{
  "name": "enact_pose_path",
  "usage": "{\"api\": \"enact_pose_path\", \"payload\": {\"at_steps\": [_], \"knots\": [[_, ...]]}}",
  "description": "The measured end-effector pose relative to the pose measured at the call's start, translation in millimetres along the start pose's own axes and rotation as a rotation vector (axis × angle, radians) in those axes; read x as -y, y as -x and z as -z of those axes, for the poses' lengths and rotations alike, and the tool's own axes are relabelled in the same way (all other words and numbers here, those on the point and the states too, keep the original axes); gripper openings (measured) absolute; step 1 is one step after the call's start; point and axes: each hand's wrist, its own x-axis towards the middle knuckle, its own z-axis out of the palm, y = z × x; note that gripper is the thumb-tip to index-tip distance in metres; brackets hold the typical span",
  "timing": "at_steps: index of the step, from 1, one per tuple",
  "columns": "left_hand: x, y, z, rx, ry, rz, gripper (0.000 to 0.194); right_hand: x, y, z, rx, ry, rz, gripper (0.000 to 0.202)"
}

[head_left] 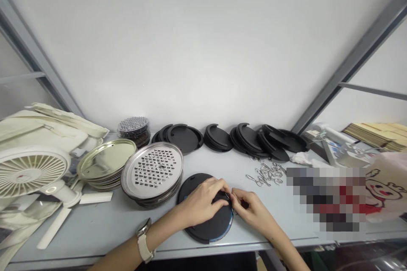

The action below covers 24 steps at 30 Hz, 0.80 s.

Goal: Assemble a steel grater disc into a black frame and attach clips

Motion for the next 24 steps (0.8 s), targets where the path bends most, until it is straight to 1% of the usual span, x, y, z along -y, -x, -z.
{"api": "enact_pose_path", "payload": {"at_steps": [9,13,19,24], "knots": [[0.2,0.0,1.0,0.012,0.007,-0.011,0.025,-3.9,1.0,-0.7,-0.014,-0.018,-0.019,0.032],[-1.4,0.4,2.2,0.011,0.005,-0.007,0.025,-1.1,1.8,-0.2,-0.021,-0.016,-0.009,0.034],[-4.3,0.3,3.8,-0.002,-0.008,-0.02,0.026,3.5,1.9,0.0,-0.023,0.005,0.034,0.031],[-5.4,-0.1,4.0,0.006,-0.038,-0.034,0.023,2.7,1.7,0.2,-0.013,0.011,0.022,0.034]]}}
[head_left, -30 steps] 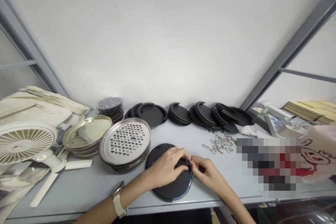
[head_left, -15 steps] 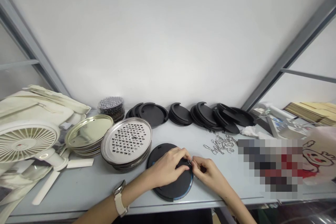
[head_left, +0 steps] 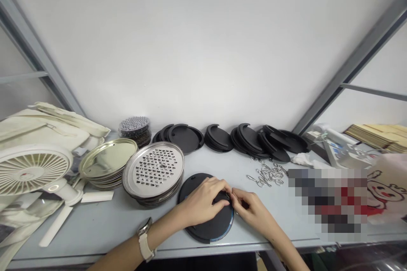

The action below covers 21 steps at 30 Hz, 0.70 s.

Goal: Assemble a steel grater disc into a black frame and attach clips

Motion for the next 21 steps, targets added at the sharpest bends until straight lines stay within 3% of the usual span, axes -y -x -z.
{"api": "enact_pose_path", "payload": {"at_steps": [21], "knots": [[3.1,0.7,-1.0,0.013,0.058,0.008,0.025,-2.5,1.4,0.0,0.003,-0.003,-0.02,0.04]]}}
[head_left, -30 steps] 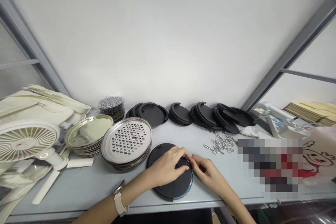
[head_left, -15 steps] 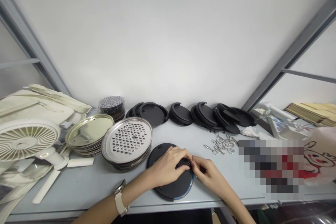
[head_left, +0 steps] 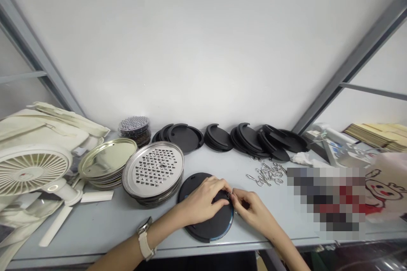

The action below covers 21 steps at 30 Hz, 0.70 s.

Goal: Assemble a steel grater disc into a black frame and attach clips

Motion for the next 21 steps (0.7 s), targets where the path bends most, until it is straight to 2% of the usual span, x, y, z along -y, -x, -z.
{"api": "enact_pose_path", "payload": {"at_steps": [21], "knots": [[0.2,-1.9,-1.0,-0.031,0.008,-0.003,0.023,-0.1,-0.3,-1.2,-0.008,-0.016,-0.009,0.037]]}}
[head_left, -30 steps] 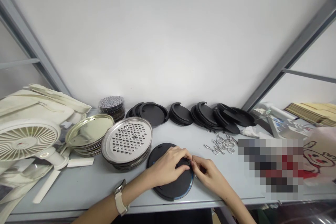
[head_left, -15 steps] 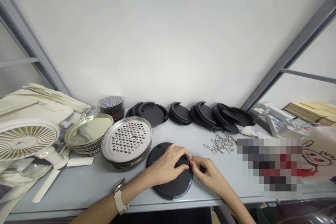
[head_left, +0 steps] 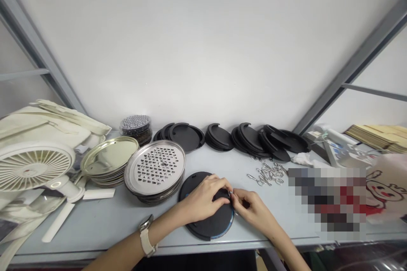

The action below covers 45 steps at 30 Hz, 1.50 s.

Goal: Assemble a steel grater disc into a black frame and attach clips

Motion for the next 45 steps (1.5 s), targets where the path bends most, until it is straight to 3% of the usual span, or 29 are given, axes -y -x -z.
{"api": "enact_pose_path", "payload": {"at_steps": [19,30,37,45], "knots": [[-3.0,-0.2,1.8,0.005,0.038,-0.003,0.023,-3.8,-0.2,-0.5,0.011,-0.044,-0.017,0.032],[3.0,0.8,-0.8,-0.023,0.029,0.065,0.029,-4.2,-1.2,-0.8,-0.084,-0.038,-0.006,0.037],[2.6,0.8,-0.5,-0.001,0.058,0.035,0.032,0.6,-0.6,1.1,0.023,0.008,0.026,0.033],[1.5,3.1,-1.2,0.043,0.051,0.043,0.03,1.1,0.2,1.9,0.018,0.005,0.009,0.03]]}}
